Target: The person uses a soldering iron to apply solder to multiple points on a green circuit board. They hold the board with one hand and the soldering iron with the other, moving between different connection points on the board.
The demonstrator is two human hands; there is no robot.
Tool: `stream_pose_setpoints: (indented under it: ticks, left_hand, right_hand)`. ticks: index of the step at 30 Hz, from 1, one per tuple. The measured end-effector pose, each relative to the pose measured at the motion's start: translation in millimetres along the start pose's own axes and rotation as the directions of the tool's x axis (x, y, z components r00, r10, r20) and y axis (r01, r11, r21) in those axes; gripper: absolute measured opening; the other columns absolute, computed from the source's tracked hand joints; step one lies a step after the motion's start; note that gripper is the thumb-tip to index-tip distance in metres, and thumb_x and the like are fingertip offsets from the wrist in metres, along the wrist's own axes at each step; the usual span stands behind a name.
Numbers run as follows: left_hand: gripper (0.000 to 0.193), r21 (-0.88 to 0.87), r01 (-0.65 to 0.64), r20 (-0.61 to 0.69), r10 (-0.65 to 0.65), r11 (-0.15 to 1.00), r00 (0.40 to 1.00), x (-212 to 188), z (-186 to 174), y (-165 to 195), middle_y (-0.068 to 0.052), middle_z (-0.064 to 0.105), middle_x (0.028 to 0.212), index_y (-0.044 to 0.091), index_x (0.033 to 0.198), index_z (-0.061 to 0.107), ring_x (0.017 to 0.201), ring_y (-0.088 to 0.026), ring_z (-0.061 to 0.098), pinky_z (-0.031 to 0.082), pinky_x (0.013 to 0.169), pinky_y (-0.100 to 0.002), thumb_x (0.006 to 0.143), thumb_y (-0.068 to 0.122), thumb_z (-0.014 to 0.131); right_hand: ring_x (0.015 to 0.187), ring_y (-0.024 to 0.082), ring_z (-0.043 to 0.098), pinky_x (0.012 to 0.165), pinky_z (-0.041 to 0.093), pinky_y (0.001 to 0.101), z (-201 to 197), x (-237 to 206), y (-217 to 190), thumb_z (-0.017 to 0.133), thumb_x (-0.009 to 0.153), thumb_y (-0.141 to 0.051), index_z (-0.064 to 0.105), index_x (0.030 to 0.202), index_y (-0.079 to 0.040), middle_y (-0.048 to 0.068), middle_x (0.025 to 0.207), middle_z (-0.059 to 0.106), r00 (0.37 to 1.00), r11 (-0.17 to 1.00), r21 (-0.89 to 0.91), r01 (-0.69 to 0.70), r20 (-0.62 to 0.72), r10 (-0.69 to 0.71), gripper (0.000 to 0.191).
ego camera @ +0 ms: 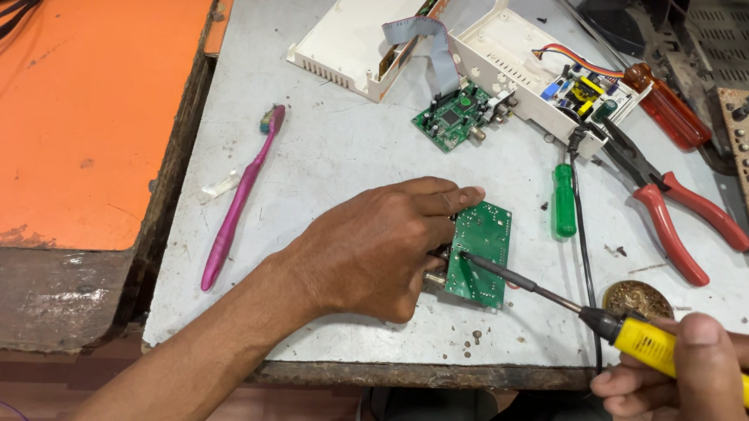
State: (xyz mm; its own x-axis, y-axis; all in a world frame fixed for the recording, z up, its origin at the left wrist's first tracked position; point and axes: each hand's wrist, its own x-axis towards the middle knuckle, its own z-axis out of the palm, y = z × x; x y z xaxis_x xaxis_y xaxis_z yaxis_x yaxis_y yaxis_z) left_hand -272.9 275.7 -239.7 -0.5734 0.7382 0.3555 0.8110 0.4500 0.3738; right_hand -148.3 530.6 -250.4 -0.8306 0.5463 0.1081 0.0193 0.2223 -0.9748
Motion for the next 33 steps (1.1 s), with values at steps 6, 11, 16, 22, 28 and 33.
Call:
stream_pose_setpoints:
  ticks: [6,11,16,22,28,33]
  left_hand:
    - [0.007,0.009,-0.007,-0.009,0.007,1.000,1.000,-8,-7,18,-0.027,0.068,0.128,-0.004,0.070,0.072,0.125,-0.035,0.063,0.057,0.098,-0.036,0.063,-0.007,0.070]
    - [0.007,-0.008,-0.013,-0.032,0.013,1.000,0.999,-9,-12,24,-0.027,0.068,0.128,-0.005,0.070,0.072,0.125,-0.036,0.063,0.057,0.097,-0.037,0.064,-0.007,0.070]
    - [0.008,-0.008,0.005,-0.016,-0.005,1.000,1.000,-7,-13,24,-0.026,0.068,0.128,-0.005,0.071,0.072,0.124,-0.035,0.064,0.058,0.094,-0.036,0.064,-0.007,0.071]
    - [0.006,-0.021,0.004,-0.010,-0.004,1.000,1.000,-7,-13,19,-0.025,0.068,0.130,-0.004,0.069,0.072,0.125,-0.034,0.064,0.059,0.095,-0.036,0.064,-0.006,0.073]
    - [0.005,-0.004,0.007,-0.003,-0.007,1.000,1.000,1,-9,16,-0.024,0.067,0.132,-0.003,0.069,0.072,0.124,-0.033,0.063,0.058,0.095,-0.036,0.065,-0.005,0.073]
    - [0.004,0.000,0.008,0.003,-0.008,1.000,1.000,4,-9,13,-0.023,0.067,0.132,-0.002,0.069,0.072,0.124,-0.033,0.064,0.058,0.096,-0.036,0.065,-0.005,0.073]
  right_hand:
    - [0.058,0.023,0.064,0.048,0.053,0.0272,-5,-8,12,0.065,0.114,-0.017,0.057,0.096,0.006,0.020,0.080,0.065,0.992,0.937,0.333,-0.103,-0.028,0.119,0.030]
    - [0.059,0.016,0.066,0.047,0.054,0.0220,-10,-3,22,0.069,0.109,-0.020,0.066,0.107,0.003,0.015,0.079,0.068,0.951,0.854,0.436,-0.282,0.010,0.309,0.024]
    - [0.062,0.018,0.068,0.049,0.056,0.0220,-14,-5,27,0.069,0.110,-0.025,0.065,0.109,0.004,0.017,0.080,0.068,0.944,0.854,0.429,-0.295,-0.008,0.330,0.030]
    - [0.059,0.019,0.066,0.050,0.056,0.0236,-6,-9,30,0.066,0.112,-0.024,0.065,0.109,0.006,0.017,0.083,0.068,0.962,0.872,0.436,-0.223,-0.048,0.270,0.031]
    - [0.058,0.019,0.065,0.050,0.057,0.0242,-9,-1,22,0.065,0.113,-0.023,0.065,0.104,0.008,0.018,0.082,0.068,0.976,0.877,0.446,-0.178,-0.033,0.214,0.032]
    - [0.060,0.018,0.065,0.052,0.059,0.0253,-6,5,15,0.065,0.113,-0.022,0.066,0.105,0.009,0.017,0.083,0.068,0.975,0.897,0.406,-0.177,-0.050,0.215,0.032]
